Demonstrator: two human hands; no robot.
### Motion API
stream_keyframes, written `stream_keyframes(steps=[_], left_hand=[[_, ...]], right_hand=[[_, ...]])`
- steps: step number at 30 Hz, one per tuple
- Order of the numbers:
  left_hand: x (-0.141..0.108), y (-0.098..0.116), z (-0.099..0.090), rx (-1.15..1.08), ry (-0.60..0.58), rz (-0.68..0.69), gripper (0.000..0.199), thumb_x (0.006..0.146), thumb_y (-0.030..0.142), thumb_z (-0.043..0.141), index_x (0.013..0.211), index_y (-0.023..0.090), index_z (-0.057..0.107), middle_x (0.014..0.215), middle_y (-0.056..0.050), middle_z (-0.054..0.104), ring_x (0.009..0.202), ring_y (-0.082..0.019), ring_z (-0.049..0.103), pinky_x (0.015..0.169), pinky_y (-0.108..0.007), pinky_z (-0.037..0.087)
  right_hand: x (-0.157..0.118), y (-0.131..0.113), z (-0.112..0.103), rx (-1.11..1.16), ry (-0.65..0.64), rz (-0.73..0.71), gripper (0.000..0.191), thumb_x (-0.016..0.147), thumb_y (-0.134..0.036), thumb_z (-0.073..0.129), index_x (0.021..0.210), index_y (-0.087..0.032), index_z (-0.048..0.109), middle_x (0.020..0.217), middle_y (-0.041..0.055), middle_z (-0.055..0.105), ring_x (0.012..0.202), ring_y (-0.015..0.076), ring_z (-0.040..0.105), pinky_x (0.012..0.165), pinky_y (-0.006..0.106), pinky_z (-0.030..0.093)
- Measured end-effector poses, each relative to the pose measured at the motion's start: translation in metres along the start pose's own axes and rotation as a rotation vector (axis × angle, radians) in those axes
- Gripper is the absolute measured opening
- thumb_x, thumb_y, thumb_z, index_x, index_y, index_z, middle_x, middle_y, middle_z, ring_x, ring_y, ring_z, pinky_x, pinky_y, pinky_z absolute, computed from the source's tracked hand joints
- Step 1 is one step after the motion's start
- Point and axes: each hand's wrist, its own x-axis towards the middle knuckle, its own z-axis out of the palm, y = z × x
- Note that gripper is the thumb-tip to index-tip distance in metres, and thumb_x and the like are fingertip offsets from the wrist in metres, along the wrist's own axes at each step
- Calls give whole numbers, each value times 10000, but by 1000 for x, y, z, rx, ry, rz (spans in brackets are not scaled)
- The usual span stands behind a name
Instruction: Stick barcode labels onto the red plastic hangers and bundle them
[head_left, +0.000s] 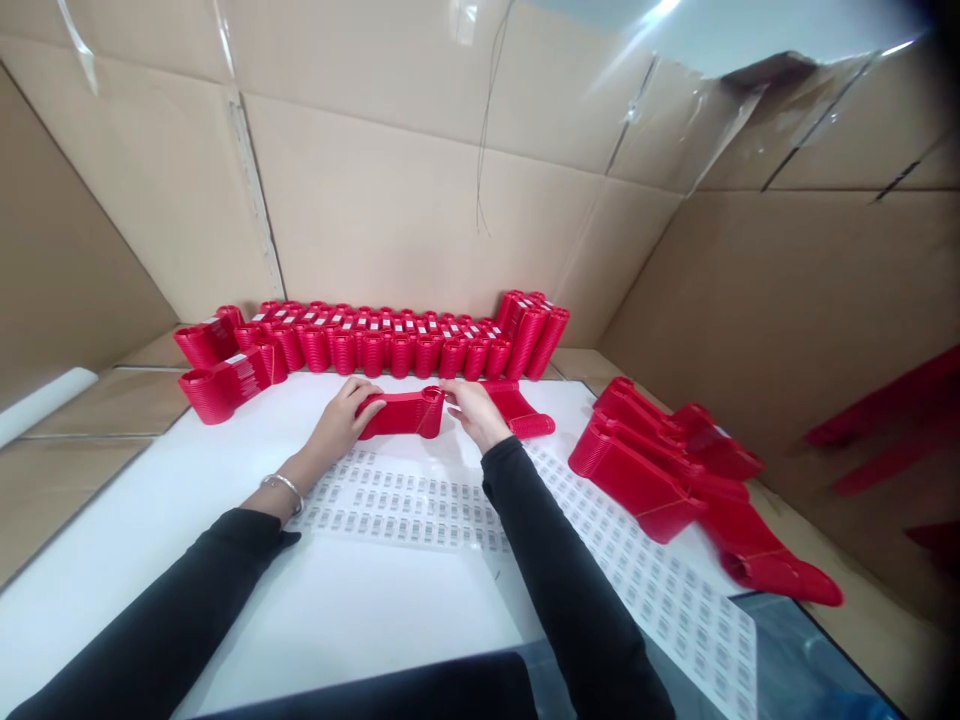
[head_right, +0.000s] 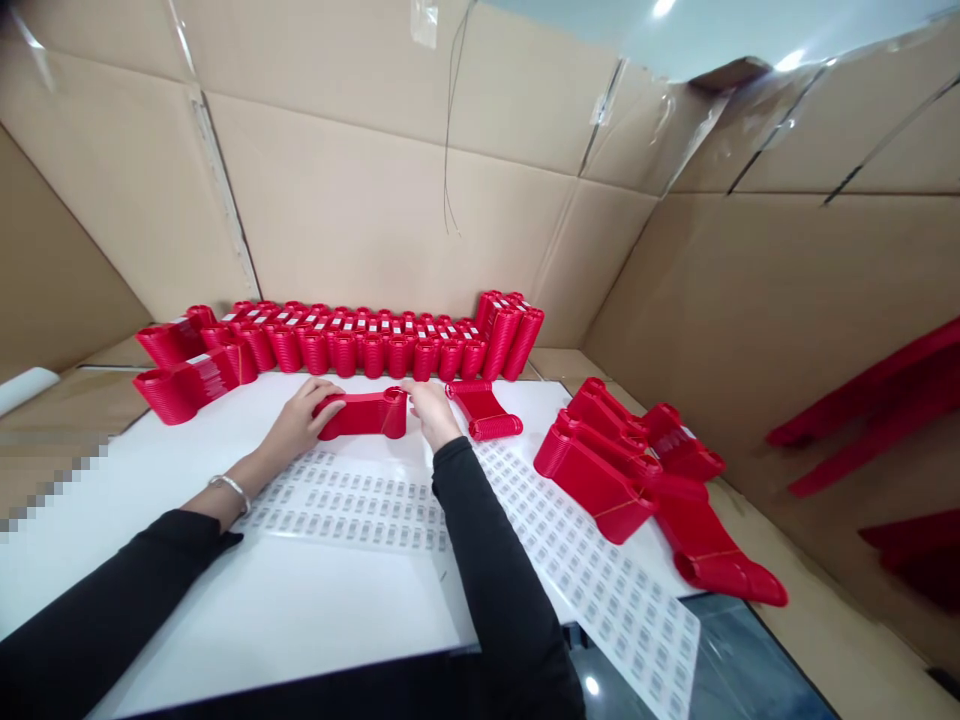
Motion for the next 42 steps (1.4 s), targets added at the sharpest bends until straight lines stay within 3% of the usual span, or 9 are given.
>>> stream_keyframes(steps=[7, 14, 17, 20, 22, 25, 29, 37, 42], left_hand=[[-1, -2, 3, -20, 6, -15, 253, 903, 347, 397, 996, 180, 564, 1011, -62, 514, 930, -198, 529, 860, -347, 438], [-1, -1, 4, -48, 17, -49, 262, 890, 355, 421, 1025, 190, 573, 1021, -65, 534, 938, -208, 540, 873, -373, 439], [0, -1, 1, -56, 13, -57, 294, 869, 361, 453, 1093, 195, 549, 1048, -69, 546, 962, -217, 542, 883, -395, 439], [3, -3, -6, -61, -47, -39, 359, 835, 384, 502, 1146, 206, 518, 1139, -84, 534, 1043, -238, 524, 912, -415, 431], [5, -7, -13, -61, -123, -33, 398, 810, 400, 531, 1160, 211, 509, 1176, -91, 530, 1064, -248, 524, 918, -426, 433], [8, -12, -21, -73, -215, -56, 450, 772, 414, 568, 1171, 215, 501, 1177, -92, 555, 1050, -260, 544, 908, -442, 442], [10, -15, -26, -61, -266, -95, 439, 761, 425, 581, 1143, 217, 527, 1139, -87, 598, 1004, -260, 579, 886, -429, 455], [15, -6, -33, -2, -253, -56, 455, 766, 477, 570, 1131, 208, 540, 1135, -90, 602, 1009, -259, 575, 900, -415, 440], [15, -1, -35, 11, -292, -70, 463, 772, 493, 557, 1140, 212, 536, 1145, -82, 593, 1020, -256, 567, 914, -407, 428]], right_hand=[[25, 24, -9, 22, -17, 51, 241, 848, -242, 357, 679, -171, 513, 571, 5, 535, 530, 90, 507, 564, 205, 443], [20, 59, -1, -171, -97, -21, 92, 649, -144, 630, 576, -161, 576, 603, 24, 602, 694, 166, 567, 700, 301, 464], [19, 49, -13, -170, -151, -129, 79, 689, -94, 578, 709, -146, 634, 779, 57, 663, 813, 174, 594, 798, 319, 455], [19, 25, -26, -120, -210, -266, 348, 746, -74, 507, 1071, -172, 583, 1092, 65, 626, 976, 140, 574, 854, 286, 443], [20, 10, -28, -179, -321, -385, 482, 747, -132, 569, 1219, -185, 486, 1172, 82, 587, 1021, 144, 558, 841, 271, 449], [26, -6, -19, -416, -502, -491, 473, 656, -165, 689, 1114, -162, 571, 1034, 77, 642, 896, 177, 597, 769, 266, 459], [35, -13, -7, -530, -571, -493, 230, 567, -117, 730, 781, -144, 651, 706, 19, 649, 629, 168, 578, 597, 254, 431], [29, -17, -19, -552, -546, -536, 263, 662, -133, 671, 922, -143, 628, 883, 32, 667, 749, 161, 599, 648, 226, 418], [29, -16, -17, -570, -558, -520, 269, 656, -130, 683, 920, -125, 631, 863, 31, 665, 758, 161, 600, 665, 226, 424]])
